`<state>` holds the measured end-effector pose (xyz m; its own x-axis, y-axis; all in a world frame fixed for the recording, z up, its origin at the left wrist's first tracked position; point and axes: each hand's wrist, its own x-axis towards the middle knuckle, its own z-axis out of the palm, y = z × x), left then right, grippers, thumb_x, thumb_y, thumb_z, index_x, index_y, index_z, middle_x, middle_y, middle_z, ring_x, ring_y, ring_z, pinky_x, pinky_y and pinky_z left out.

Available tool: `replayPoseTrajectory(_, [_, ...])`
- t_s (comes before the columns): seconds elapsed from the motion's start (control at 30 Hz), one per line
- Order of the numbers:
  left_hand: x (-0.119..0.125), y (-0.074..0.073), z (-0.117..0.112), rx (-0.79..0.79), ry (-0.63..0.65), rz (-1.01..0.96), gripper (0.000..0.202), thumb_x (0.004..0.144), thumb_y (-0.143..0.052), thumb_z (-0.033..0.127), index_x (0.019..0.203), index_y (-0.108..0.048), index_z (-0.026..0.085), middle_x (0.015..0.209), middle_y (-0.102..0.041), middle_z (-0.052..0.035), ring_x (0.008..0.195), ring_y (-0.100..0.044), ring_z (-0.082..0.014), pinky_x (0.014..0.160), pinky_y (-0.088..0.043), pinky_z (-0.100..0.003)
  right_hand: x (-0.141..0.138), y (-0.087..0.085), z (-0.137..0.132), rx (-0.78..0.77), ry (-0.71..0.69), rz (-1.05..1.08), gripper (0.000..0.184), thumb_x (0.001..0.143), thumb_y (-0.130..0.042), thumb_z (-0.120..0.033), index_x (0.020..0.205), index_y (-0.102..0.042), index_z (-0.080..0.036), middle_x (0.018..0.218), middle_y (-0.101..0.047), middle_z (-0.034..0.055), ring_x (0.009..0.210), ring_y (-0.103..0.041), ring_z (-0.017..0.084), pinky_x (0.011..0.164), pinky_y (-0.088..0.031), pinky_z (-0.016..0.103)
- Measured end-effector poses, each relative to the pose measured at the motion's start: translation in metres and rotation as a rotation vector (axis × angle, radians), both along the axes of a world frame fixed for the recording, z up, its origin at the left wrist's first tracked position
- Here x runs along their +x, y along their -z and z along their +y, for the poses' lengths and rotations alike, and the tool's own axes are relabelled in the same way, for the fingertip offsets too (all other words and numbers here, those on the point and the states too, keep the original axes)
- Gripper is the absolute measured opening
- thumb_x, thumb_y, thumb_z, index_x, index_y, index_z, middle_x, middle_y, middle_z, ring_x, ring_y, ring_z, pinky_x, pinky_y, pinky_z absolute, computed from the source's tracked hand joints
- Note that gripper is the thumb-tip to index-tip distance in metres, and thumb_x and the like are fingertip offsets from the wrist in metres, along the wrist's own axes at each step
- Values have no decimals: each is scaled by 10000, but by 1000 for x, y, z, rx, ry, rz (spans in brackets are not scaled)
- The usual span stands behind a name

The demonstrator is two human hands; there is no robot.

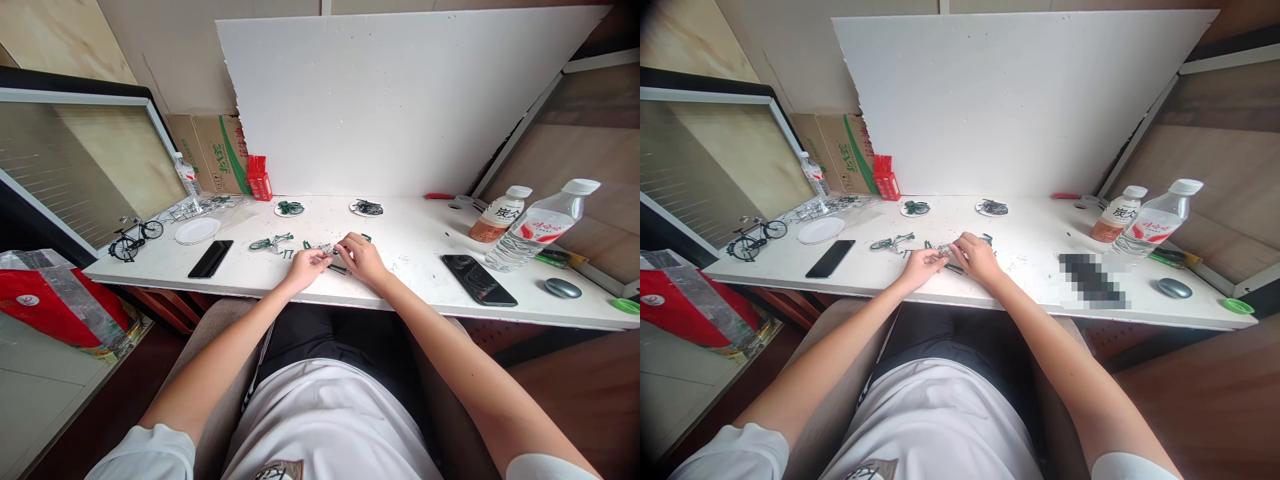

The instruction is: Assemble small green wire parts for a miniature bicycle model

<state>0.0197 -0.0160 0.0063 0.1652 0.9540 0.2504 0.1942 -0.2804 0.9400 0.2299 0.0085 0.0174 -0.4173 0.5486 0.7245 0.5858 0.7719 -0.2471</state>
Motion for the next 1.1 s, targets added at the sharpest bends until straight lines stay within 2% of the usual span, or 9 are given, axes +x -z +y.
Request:
replayPoseTrajectory(0.27, [0,-2,-3,16,14,18,250,862,-810,397,872,-761,152,759,-759,-75,690,-700,-196,700,-534,-314,0,-1,0,-31,4,-9,404,1155,-413,-450,948,-677,-224,903,-654,81,763,-585,201,680,-430,331])
replayPoseTrajectory(0.8, [2,-3,-6,21,65,63,228,885,-789,374,829,-749,156,738,-742,-75,708,-685,-200,736,-542,-319,-1,-1,-1,-60,42,-60,398,1154,-413,-421,907,-649,-216,883,-635,76,747,-568,197,679,-407,329])
replayPoseTrajectory(1.1, [2,1,-3,57,77,81,332,867,-801,486,804,-723,170,735,-732,-59,716,-663,-195,705,-519,-300,-2,2,1,-85,53,-103,411,1151,-404,-407,888,-651,-211,867,-635,75,737,-557,193,656,-376,327])
